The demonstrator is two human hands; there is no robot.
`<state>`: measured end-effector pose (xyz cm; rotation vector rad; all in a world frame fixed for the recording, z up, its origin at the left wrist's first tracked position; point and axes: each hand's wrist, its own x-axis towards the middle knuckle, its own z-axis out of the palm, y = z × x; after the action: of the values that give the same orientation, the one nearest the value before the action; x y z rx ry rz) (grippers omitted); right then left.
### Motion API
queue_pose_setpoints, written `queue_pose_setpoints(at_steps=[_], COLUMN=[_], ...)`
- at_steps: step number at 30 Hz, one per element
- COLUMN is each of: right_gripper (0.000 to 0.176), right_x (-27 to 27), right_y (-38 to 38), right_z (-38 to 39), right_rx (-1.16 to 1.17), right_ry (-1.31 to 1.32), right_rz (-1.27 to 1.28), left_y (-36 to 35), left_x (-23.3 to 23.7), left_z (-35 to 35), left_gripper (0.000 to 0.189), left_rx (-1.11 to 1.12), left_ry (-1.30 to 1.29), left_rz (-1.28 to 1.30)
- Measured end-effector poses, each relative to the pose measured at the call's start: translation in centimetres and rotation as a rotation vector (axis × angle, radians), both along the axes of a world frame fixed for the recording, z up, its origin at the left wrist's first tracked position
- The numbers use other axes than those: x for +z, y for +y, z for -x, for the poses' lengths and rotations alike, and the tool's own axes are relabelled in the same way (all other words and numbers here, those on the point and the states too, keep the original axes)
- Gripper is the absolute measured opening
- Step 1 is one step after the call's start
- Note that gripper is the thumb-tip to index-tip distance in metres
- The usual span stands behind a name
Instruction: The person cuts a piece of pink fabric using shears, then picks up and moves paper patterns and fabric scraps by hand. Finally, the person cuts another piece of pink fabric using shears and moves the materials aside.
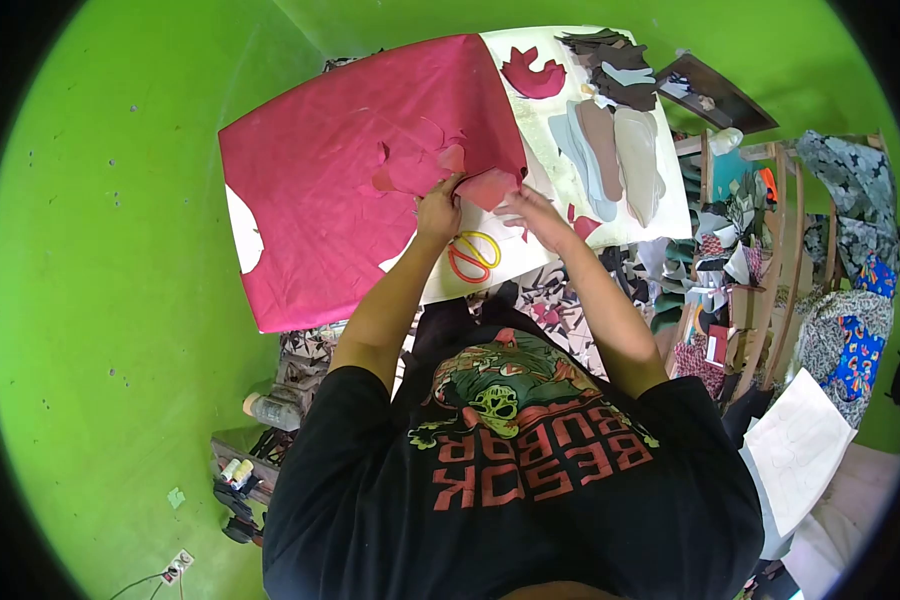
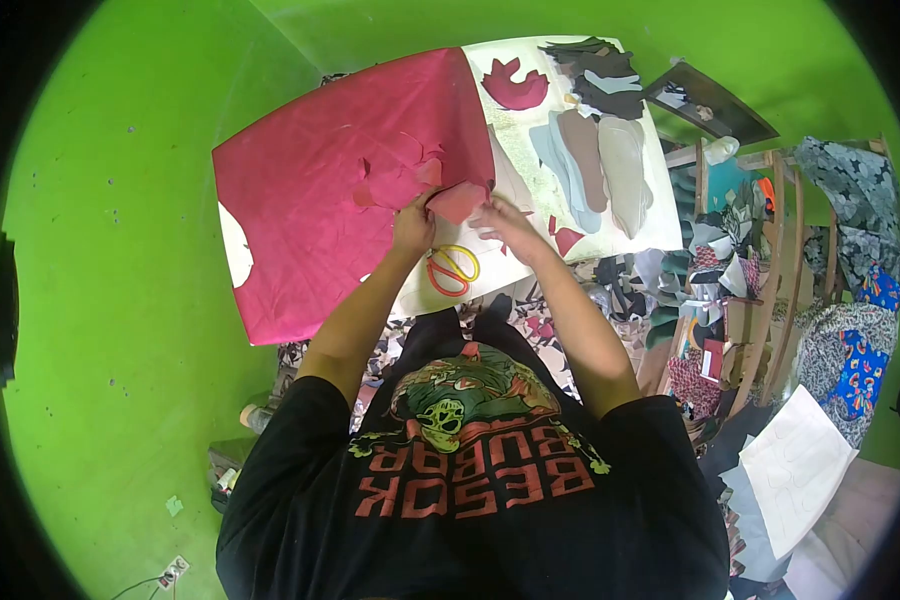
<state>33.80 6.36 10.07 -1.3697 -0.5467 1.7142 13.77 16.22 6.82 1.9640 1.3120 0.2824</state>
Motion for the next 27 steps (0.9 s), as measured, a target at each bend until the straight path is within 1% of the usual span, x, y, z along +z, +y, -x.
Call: queue_pose_setpoints(at_steps=[1, 2, 3, 4, 5, 6, 7, 8, 9, 10, 11, 13, 14, 15, 16, 18, 19, 20, 21, 22, 23, 24, 25, 26, 27], right_gripper=[0.074, 0.085, 0.096, 0.111, 0.109, 0.106, 0.104, 0.104, 0.097, 0.090, 0.090, 0.075, 0.075, 0.068, 0.062, 0.059, 0.056, 0.056, 0.052, 0.048, 0.048, 0.043, 0.039, 0.039, 0.037], right_x=[-1.2, -2.4, -3.4, -3.7, -3.9, -3.6, -3.5, -3.3, -3.5, -3.5, -3.5, -3.1, -2.9, -2.9, -2.8, -2.7, -2.7, -2.6, -2.8, -3.2, -3.6, -4.2, -4.2, -4.3, -3.9], right_y=[-0.5, -1.3, -2.0, -2.2, -2.5, -2.4, -2.2, -2.1, -1.9, -1.4, -0.8, 0.0, 0.2, 0.3, 0.2, 0.3, 0.3, 0.3, 0.1, -0.2, -0.4, -0.8, -1.1, -1.7, -2.2], right_z=[0.8, 2.0, 3.2, 4.7, 6.5, 8.2, 9.6, 10.8, 11.9, 12.5, 12.9, 13.4, 13.4, 13.5, 13.6, 13.4, 13.1, 12.8, 12.3, 11.7, 11.0, 10.2, 9.3, 8.4, 7.4], right_rx=[0.007, 0.238, 0.462, 0.557, 0.547, 0.547, 0.547, 0.544, 0.561, 0.575, 0.570, 0.647, 0.644, 0.669, 0.696, 0.737, 0.777, 0.776, 0.786, 0.798, 0.797, 0.787, 0.775, 0.775, 0.654], right_ry=[0.007, -0.375, -0.759, -0.954, -1.117, -1.163, -1.209, -1.205, -1.290, -1.375, -1.369, -1.382, -1.380, -1.415, -1.449, -1.457, -1.465, -1.473, -1.495, -1.516, -1.525, -1.475, -1.423, -1.425, -1.320], right_rz=[-0.003, -0.172, -0.342, -0.335, -0.378, -0.313, -0.249, -0.253, -0.230, -0.206, -0.214, -0.131, -0.133, -0.124, -0.113, -0.104, -0.096, -0.099, -0.162, -0.224, -0.223, -0.264, -0.307, -0.307, -0.287], left_y=[0.8, 2.1, 3.5, 4.3, 4.3, 4.2, 4.5, 5.3, 5.7, 5.9, 6.1, 6.4, 6.7, 6.7, 6.4, 6.4, 6.8, 7.2, 7.9, 8.5, 9.2, 9.8, 10.3, 10.7, 11.0], left_x=[-0.1, -2.2, -6.6, -9.0, -7.7, -5.3, -4.7, -5.6, -5.0, -3.9, -2.8, -2.6, -2.5, -1.9, -1.2, -0.2, -0.4, -0.3, -0.4, 0.1, 0.6, 1.2, 1.7, 2.1, 2.6], left_z=[0.7, 1.5, 2.5, 3.1, 3.3, 3.2, 3.3, 3.9, 4.3, 4.8, 5.3, 6.1, 6.4, 6.4, 6.4, 6.2, 6.4, 6.8, 7.2, 7.6, 8.2, 8.4, 8.5, 8.6, 8.8], left_gripper=[0.043, 0.043, 0.041, 0.040, 0.040, 0.040, 0.042, 0.051, 0.051, 0.053, 0.056, 0.055, 0.053, 0.052, 0.052, 0.047, 0.047, 0.046, 0.053, 0.053, 0.057, 0.061, 0.061, 0.061, 0.061], left_rx=[-0.004, 0.001, -0.024, -0.053, -0.056, 0.068, 0.194, 0.274, 0.274, 0.447, 0.620, 0.601, 0.555, 0.509, 0.510, 0.404, 0.403, 0.307, 0.211, 0.210, 0.153, 0.097, 0.095, 0.116, 0.139], left_ry=[-0.040, -0.033, -0.139, -0.245, -0.239, -0.427, -0.616, -0.665, -0.659, -0.594, -0.518, -0.531, -0.530, -0.529, -0.528, -0.541, -0.548, -0.483, -0.418, -0.426, -0.295, -0.163, -0.168, -0.137, -0.106], left_rz=[0.161, 0.155, 0.137, 0.120, 0.117, 0.112, 0.104, 0.161, 0.154, 0.388, 0.621, 0.621, 0.622, 0.625, 0.628, 0.447, 0.444, 0.337, 0.231, 0.228, 0.209, 0.188, 0.185, 0.157, 0.126])
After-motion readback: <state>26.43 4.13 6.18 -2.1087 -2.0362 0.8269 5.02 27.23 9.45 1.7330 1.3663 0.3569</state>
